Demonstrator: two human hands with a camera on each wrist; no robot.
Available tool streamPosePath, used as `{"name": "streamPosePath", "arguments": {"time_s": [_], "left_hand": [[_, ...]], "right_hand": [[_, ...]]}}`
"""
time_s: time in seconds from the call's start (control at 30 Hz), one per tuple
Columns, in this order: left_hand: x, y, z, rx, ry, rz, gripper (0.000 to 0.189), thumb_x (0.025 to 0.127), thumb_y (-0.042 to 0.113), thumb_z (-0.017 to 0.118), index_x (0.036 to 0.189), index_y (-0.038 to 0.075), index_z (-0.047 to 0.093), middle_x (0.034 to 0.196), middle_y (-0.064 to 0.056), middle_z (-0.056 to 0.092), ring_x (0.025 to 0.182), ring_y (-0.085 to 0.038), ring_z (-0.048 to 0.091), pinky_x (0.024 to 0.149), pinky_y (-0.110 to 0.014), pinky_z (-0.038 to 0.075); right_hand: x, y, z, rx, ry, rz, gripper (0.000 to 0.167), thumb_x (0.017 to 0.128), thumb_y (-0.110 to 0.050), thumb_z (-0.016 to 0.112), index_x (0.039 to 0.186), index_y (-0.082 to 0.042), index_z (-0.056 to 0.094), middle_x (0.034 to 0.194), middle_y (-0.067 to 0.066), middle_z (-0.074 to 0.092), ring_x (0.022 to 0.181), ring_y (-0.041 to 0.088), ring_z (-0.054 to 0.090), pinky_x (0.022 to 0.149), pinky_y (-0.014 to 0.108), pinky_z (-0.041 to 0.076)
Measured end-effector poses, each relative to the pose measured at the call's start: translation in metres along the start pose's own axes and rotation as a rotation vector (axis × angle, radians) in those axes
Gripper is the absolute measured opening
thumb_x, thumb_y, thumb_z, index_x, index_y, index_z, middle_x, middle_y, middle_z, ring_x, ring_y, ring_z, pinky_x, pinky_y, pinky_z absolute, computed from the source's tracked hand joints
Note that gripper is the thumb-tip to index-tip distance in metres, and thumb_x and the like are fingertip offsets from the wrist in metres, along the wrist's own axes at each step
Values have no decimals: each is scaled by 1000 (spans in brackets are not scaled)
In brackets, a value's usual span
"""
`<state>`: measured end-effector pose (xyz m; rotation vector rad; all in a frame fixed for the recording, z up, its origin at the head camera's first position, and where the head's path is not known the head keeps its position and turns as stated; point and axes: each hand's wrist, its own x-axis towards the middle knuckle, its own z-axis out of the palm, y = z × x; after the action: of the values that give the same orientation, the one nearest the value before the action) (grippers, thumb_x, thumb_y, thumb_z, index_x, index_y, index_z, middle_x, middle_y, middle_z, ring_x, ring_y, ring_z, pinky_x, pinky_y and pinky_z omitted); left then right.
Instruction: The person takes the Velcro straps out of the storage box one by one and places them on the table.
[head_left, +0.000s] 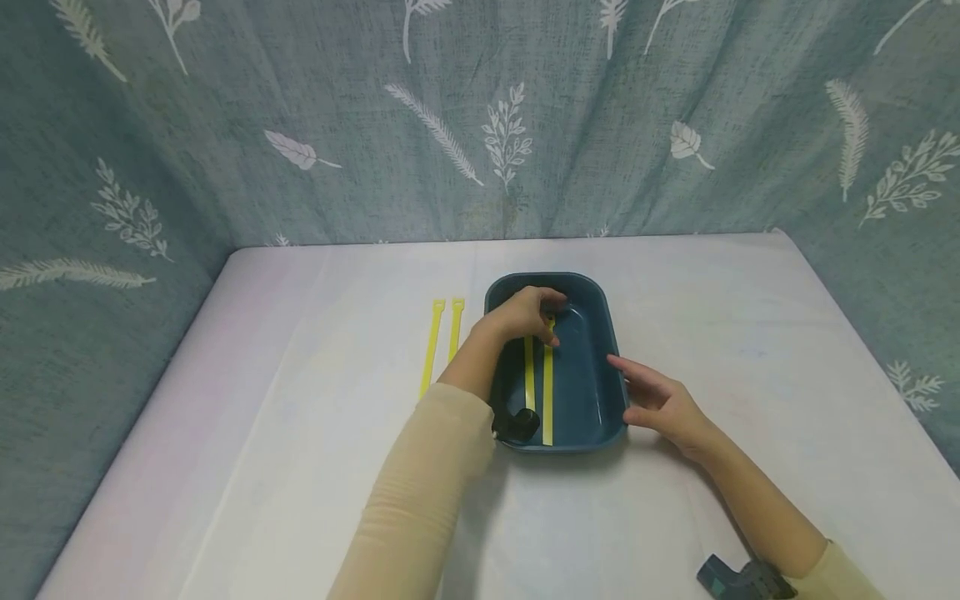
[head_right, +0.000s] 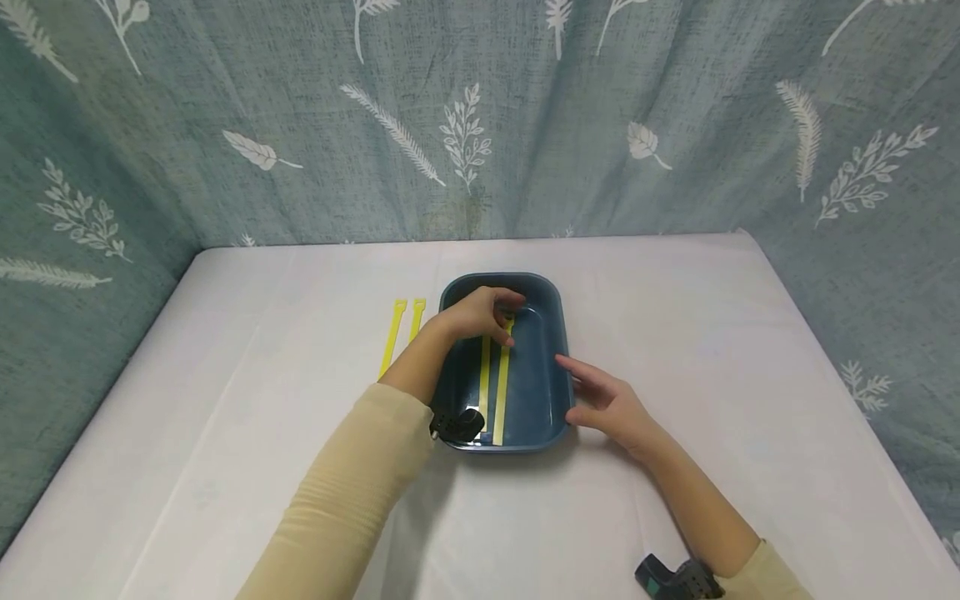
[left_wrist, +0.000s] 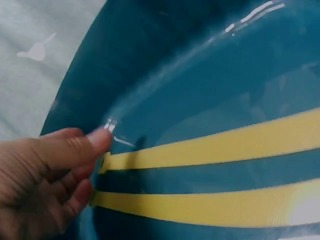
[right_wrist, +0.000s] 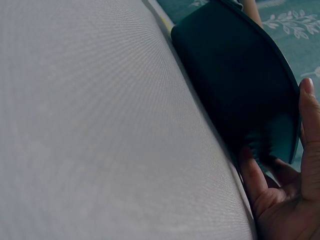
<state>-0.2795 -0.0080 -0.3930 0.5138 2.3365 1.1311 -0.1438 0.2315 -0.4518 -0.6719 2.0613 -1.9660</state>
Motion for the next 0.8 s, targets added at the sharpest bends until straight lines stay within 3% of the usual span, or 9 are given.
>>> {"name": "streamPosePath", "arguments": {"time_s": [0.13, 0.4, 0.8], "left_hand": [[1, -3, 3, 13, 19, 5, 73, 70, -6, 79, 136, 5, 50, 138, -9, 52, 113, -24, 56, 90, -30, 49], [1, -7, 6, 158, 18, -55, 73, 69, -1, 81, 135, 4, 50, 134, -13, 53, 123, -25, 50, 99, -31, 44], [10, -2, 21, 148, 63, -40, 69, 70, 0, 81, 133, 4, 53, 129, -13, 55, 119, -24, 52, 97, -30, 45]], "right_hand": [[0, 0, 0, -5, 7, 9, 64, 85, -4, 68, 142, 1, 39, 143, -15, 42, 130, -4, 37, 101, 13, 34], [1, -1, 1, -14, 8, 28, 65, 84, -2, 68, 142, -1, 39, 144, -15, 41, 129, -5, 37, 101, 13, 34], [1, -1, 2, -43, 25, 61, 65, 85, -4, 68, 143, -3, 39, 150, -2, 37, 129, -6, 38, 100, 13, 35]]}}
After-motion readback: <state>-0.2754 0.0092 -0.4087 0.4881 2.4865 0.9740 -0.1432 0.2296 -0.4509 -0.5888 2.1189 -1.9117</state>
